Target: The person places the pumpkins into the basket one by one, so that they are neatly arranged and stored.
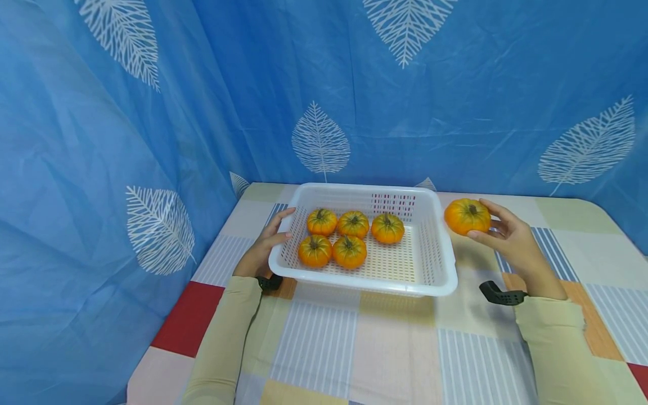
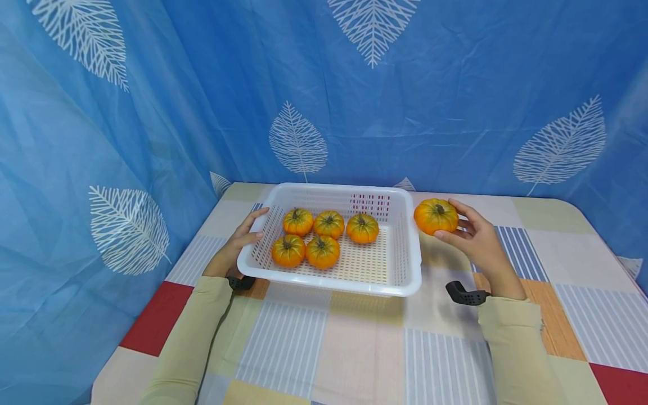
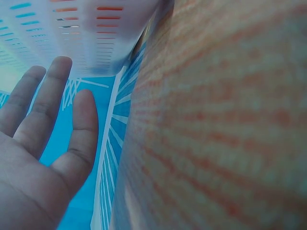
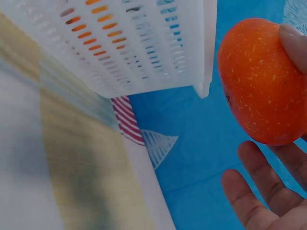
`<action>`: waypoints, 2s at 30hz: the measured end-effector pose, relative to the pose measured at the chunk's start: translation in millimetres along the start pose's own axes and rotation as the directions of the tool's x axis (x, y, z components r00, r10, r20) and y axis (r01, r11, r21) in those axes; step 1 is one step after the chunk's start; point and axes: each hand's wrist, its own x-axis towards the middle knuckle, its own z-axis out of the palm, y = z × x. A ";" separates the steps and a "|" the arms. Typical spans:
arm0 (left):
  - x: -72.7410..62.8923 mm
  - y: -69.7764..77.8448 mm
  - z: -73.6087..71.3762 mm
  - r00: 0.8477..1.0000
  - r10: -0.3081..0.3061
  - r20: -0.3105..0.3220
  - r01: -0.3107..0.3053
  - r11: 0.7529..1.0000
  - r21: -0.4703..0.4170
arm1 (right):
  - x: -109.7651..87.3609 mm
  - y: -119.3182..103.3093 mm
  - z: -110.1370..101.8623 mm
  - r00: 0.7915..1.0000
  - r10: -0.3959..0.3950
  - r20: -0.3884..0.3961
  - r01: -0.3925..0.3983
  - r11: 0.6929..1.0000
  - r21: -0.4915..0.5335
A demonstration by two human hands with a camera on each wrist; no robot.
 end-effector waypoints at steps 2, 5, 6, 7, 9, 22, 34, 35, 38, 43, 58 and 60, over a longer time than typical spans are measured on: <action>0.2 -0.4 -0.4 1.000 0.004 0.004 -0.004 1.000 0.002 | -0.7 -4.1 0.0 1.000 -0.015 0.013 0.015 1.000 0.013; 0.7 -1.0 -1.6 1.000 0.005 0.008 -0.005 1.000 0.002 | -1.8 -10.0 0.0 0.999 -0.032 0.042 0.031 0.999 0.032; 0.9 -1.5 -2.1 1.000 0.007 0.010 -0.007 1.000 -0.002 | -2.1 -11.8 0.1 0.998 -0.040 0.052 0.038 0.999 0.033; 1.2 -1.8 -2.6 1.000 0.011 0.013 -0.011 1.000 -0.003 | -2.5 -13.7 0.4 0.997 -0.047 0.059 0.046 0.998 0.032; 1.8 -2.6 -3.5 1.000 0.018 0.020 -0.018 1.000 -0.011 | -2.9 -16.9 1.2 0.996 -0.064 0.069 0.063 0.998 0.015; 2.3 -4.1 -4.5 0.999 0.031 0.026 -0.031 1.000 -0.003 | -4.0 -26.7 5.9 0.979 -0.148 0.142 0.157 0.986 -0.055; 1.8 -3.8 -2.1 1.000 -0.006 0.001 0.006 1.000 0.006 | -4.2 -39.7 6.9 0.940 -0.229 0.254 0.248 0.968 -0.045; 1.7 -3.6 -2.1 1.000 -0.005 0.002 0.005 1.000 0.005 | -3.3 -40.6 6.7 0.933 -0.243 0.263 0.265 0.963 -0.048; 1.8 -3.4 -2.0 1.000 -0.006 0.002 0.006 1.000 0.009 | 0.5 -43.1 5.5 0.917 -0.270 0.294 0.304 0.950 -0.073; 1.6 -1.9 -0.8 1.000 0.000 0.005 0.000 1.000 0.005 | 9.9 -53.8 3.3 0.885 -0.267 0.383 0.344 0.927 -0.149; 2.6 -4.1 -2.1 0.999 0.039 0.030 -0.039 0.999 -0.013 | 38.6 -93.1 12.3 0.787 -0.120 0.606 0.294 0.936 -0.196; 2.1 -3.9 -2.6 0.999 0.037 0.029 -0.036 0.999 -0.013 | 43.4 -95.7 15.5 0.773 -0.117 0.623 0.287 0.941 -0.179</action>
